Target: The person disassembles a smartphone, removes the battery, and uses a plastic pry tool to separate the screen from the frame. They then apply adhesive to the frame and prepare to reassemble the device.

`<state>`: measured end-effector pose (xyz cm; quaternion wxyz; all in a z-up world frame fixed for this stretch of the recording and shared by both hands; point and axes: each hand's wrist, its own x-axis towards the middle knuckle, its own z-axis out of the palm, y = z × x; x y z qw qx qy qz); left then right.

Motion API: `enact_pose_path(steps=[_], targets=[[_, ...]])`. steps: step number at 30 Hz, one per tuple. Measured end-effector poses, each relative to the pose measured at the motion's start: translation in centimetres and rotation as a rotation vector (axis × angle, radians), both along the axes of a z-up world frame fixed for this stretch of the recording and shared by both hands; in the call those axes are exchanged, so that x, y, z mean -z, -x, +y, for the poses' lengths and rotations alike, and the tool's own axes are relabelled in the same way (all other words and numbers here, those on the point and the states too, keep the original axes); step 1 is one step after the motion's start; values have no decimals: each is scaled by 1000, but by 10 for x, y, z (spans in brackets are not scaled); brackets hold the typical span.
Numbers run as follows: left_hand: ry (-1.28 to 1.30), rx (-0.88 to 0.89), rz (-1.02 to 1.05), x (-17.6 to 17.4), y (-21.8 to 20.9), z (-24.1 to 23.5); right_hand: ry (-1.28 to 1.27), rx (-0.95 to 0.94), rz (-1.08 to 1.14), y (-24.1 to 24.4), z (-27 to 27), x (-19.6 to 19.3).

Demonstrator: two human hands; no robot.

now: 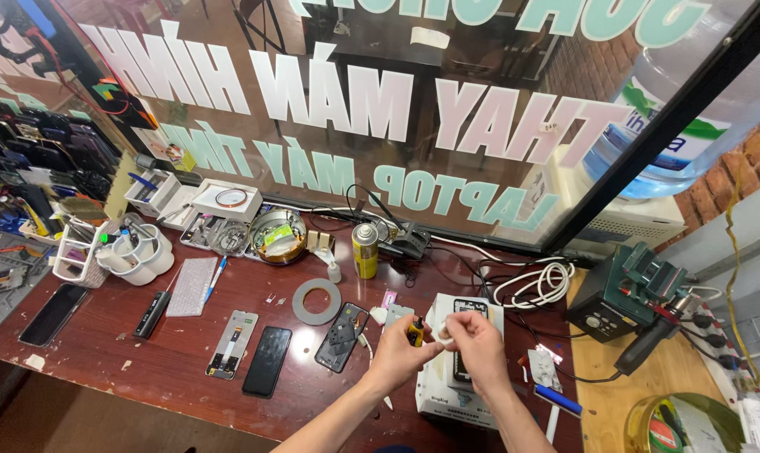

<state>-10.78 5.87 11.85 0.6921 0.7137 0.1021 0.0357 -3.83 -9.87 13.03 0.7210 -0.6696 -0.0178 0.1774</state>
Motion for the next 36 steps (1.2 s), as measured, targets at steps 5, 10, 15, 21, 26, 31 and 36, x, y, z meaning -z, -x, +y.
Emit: enact_pose_path(steps=[5, 10, 15, 21, 26, 31, 36], targets=[[196, 113, 85, -16, 7, -12, -111, 44, -137, -7, 3, -20], [191, 145, 56, -14, 6, -19, -175, 78, -37, -2, 10, -27], [192, 154, 63, -9, 3, -21, -163, 57, -43, 0, 8, -31], [210, 159, 54, -7, 1, -23, -150, 54, -48, 0, 6, -35], [198, 158, 64, -14, 2, -22, -140, 54, -50, 1, 7, -36], [177, 172, 76, -22, 4, -17, -116, 42, -48, 3, 9, -38], [194, 173, 67, -23, 5, -16, -119, 42, -41, 3, 11, -40]])
